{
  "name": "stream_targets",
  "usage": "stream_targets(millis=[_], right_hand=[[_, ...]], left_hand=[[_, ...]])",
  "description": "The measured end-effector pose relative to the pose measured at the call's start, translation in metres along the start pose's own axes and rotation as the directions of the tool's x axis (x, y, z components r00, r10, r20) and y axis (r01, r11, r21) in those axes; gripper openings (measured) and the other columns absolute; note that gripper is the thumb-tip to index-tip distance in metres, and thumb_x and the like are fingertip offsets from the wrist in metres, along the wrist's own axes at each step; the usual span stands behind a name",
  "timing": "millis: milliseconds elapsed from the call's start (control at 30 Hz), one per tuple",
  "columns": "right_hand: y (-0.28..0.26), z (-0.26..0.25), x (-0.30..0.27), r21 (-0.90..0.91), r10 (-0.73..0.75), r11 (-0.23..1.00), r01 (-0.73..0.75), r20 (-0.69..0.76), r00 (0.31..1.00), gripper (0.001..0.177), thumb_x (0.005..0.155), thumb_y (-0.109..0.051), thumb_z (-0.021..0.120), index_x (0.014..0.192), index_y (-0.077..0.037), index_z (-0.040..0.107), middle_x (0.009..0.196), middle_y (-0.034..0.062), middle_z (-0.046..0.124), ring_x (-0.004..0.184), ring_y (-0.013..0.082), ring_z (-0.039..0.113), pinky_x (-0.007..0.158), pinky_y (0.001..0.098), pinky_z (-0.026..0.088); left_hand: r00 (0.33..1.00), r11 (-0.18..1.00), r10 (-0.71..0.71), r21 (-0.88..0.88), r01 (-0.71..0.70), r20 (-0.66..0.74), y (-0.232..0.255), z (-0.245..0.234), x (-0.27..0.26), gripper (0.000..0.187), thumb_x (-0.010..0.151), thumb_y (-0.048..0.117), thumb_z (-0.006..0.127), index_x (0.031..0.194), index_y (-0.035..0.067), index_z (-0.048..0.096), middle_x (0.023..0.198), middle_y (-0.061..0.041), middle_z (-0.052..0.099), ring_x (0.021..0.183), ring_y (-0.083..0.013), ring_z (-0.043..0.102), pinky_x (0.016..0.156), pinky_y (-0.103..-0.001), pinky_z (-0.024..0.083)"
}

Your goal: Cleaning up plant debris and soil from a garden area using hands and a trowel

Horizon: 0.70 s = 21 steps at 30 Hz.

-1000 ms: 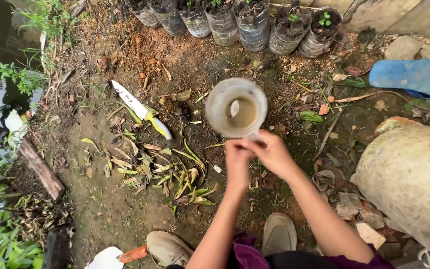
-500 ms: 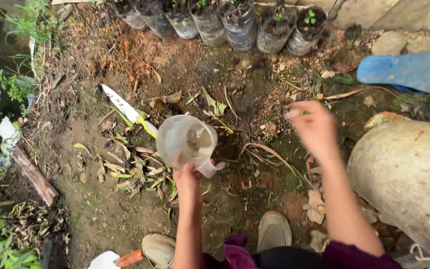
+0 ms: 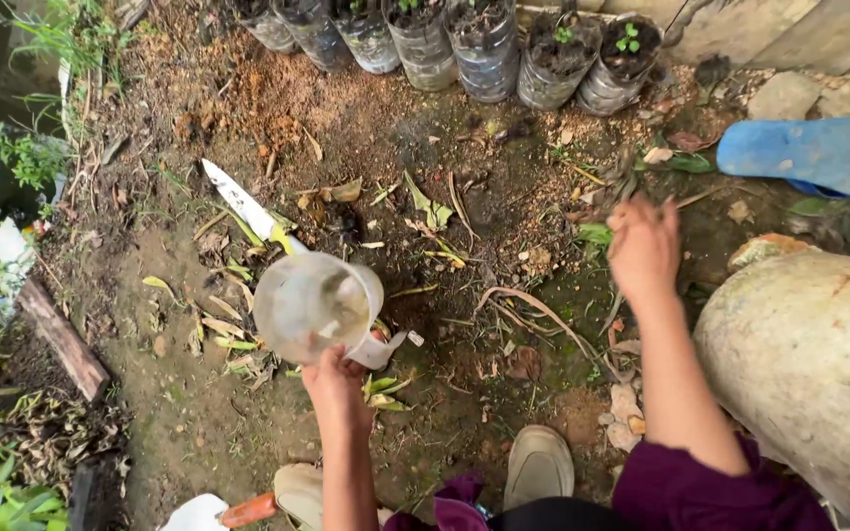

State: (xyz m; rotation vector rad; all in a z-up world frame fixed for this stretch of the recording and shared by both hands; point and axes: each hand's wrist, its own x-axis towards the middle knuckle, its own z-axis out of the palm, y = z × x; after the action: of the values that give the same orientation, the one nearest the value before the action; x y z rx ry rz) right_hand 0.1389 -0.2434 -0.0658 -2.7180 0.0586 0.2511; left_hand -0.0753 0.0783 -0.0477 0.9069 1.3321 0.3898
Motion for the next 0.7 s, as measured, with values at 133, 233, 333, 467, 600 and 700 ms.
stream_targets(millis=[133,233,333,467,600,700], right_hand=[[0.018,0.029,-0.013,0.135,0.082,0.988,-0.075,-0.044,0.996,0.029,0.087,-0.007,0.072,0.115,-0.002,0.066,0.143,0.0217,0.042,0.13,0.0416,0.041,0.101,0.0542,0.05],[0.022,0.036,-0.014,0.199,0.065,0.98,-0.029,-0.176,0.982,0.025,0.091,-0.008,0.073,0.113,0.002,0.067,0.121,0.0194,0.052,0.109,0.0359,0.054,0.096,0.0492,0.053],[0.025,0.042,-0.01,0.174,0.035,0.985,-0.001,-0.191,0.981,0.023,0.094,-0.009,0.071,0.114,0.001,0.067,0.116,0.0191,0.056,0.097,0.0369,0.061,0.088,0.049,0.055],[0.044,0.05,0.002,0.141,-0.001,0.99,0.024,-0.158,0.987,0.022,0.088,-0.005,0.078,0.108,0.001,0.074,0.107,0.0199,0.061,0.078,0.0402,0.065,0.074,0.0516,0.055],[0.043,0.018,-0.011,0.211,-0.026,0.975,0.074,-0.222,0.975,0.017,0.08,0.009,0.075,0.092,-0.002,0.072,0.101,0.0207,0.067,0.085,0.0304,0.069,0.085,0.0447,0.06],[0.028,-0.028,-0.033,0.27,0.122,0.96,-0.075,-0.161,0.979,0.015,0.09,0.002,0.071,0.093,-0.013,0.067,0.093,0.001,0.072,0.086,0.0203,0.068,0.115,0.0629,0.025]], left_hand=[[0.998,0.994,0.046,-0.095,-0.05,-0.039,-0.019,-0.014,0.02,0.031,0.09,0.0,0.055,0.105,0.011,0.031,0.099,-0.016,0.056,0.074,-0.0216,0.058,0.063,-0.032,0.049],[0.998,0.995,0.048,-0.089,-0.051,-0.043,-0.029,-0.017,0.026,0.031,0.09,0.0,0.056,0.104,0.012,0.031,0.095,-0.011,0.051,0.072,-0.0173,0.051,0.062,-0.03,0.044],[0.994,0.99,0.102,-0.105,-0.097,0.045,-0.025,-0.009,0.016,0.038,0.087,0.0,0.054,0.12,0.006,0.036,0.093,-0.019,0.057,0.07,-0.0244,0.057,0.062,-0.034,0.047],[0.998,0.995,0.055,-0.082,-0.052,0.037,-0.032,-0.01,0.019,0.028,0.089,0.0,0.057,0.094,0.012,0.033,0.074,-0.001,0.044,0.059,-0.0104,0.041,0.053,-0.026,0.035],[1.0,0.998,0.017,-0.068,-0.016,0.015,-0.024,0.002,0.008,0.033,0.087,0.004,0.06,0.098,0.014,0.03,0.084,-0.009,0.051,0.064,-0.0147,0.047,0.056,-0.03,0.039],[0.997,1.0,0.008,-0.006,-0.008,0.081,-0.016,0.01,-0.008,0.03,0.09,0.0,0.052,0.116,0.003,0.037,0.114,-0.032,0.065,0.083,-0.0304,0.068,0.07,-0.039,0.058]])
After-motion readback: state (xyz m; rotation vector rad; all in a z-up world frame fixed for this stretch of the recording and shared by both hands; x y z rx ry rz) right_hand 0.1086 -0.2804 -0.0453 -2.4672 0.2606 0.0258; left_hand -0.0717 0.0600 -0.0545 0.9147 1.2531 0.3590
